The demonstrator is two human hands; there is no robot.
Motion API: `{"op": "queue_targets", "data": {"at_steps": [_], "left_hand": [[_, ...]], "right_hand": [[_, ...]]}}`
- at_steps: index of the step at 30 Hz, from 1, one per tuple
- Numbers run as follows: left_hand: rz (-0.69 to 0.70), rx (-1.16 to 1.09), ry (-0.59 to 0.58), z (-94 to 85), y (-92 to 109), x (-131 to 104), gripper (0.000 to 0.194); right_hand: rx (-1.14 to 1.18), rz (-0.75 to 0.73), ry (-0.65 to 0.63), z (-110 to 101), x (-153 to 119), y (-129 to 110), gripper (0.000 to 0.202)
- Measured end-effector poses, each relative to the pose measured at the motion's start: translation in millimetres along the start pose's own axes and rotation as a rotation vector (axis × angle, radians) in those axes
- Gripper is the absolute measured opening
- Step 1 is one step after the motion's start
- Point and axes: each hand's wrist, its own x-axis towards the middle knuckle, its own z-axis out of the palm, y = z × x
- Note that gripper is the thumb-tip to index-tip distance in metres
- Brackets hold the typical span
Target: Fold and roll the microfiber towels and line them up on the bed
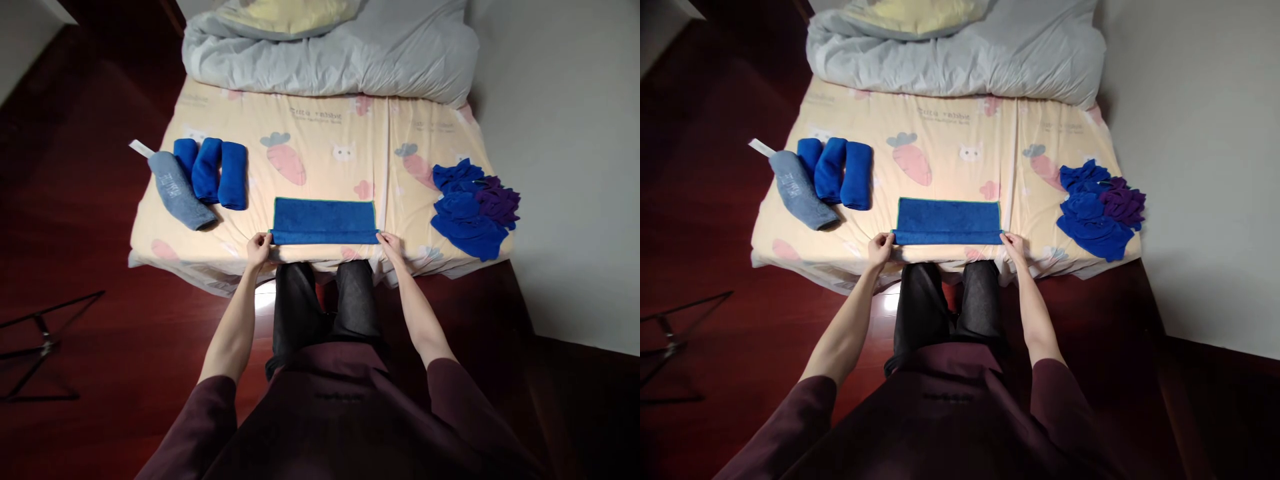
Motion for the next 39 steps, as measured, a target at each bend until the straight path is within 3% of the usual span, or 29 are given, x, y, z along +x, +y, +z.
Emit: {"op": "queue_targets", "data": {"at_steps": [12, 24, 28, 34, 39], "left_hand": [[0.036, 0.027, 0.027, -0.4, -15.8, 4.6, 0.031], [0.023, -0.018, 0.054, 0.3, -2.8, 1.3, 0.032], [0.076, -0.022, 0.048, 0.9, -8.0, 4.0, 0.036], [0.047, -0.1, 0.106, 2.7, -15.5, 5.1, 0.041], [-0.011, -0.225, 0.03, 3.9, -7.6, -0.4, 0.034]], "right_hand": [[0.051, -0.013, 0.029, 6.7, -1.7, 3.2, 0.052], [0.07, 0.0, 0.053, 11.1, -4.2, 3.7, 0.05], [0.038, 0.007, 0.07, 13.0, -5.3, 2.2, 0.05], [0.008, 0.043, 0.061, 13.8, -4.1, -0.2, 0.044], [-0.106, -0.018, 0.135, 12.0, -12.8, -1.3, 0.038]]}}
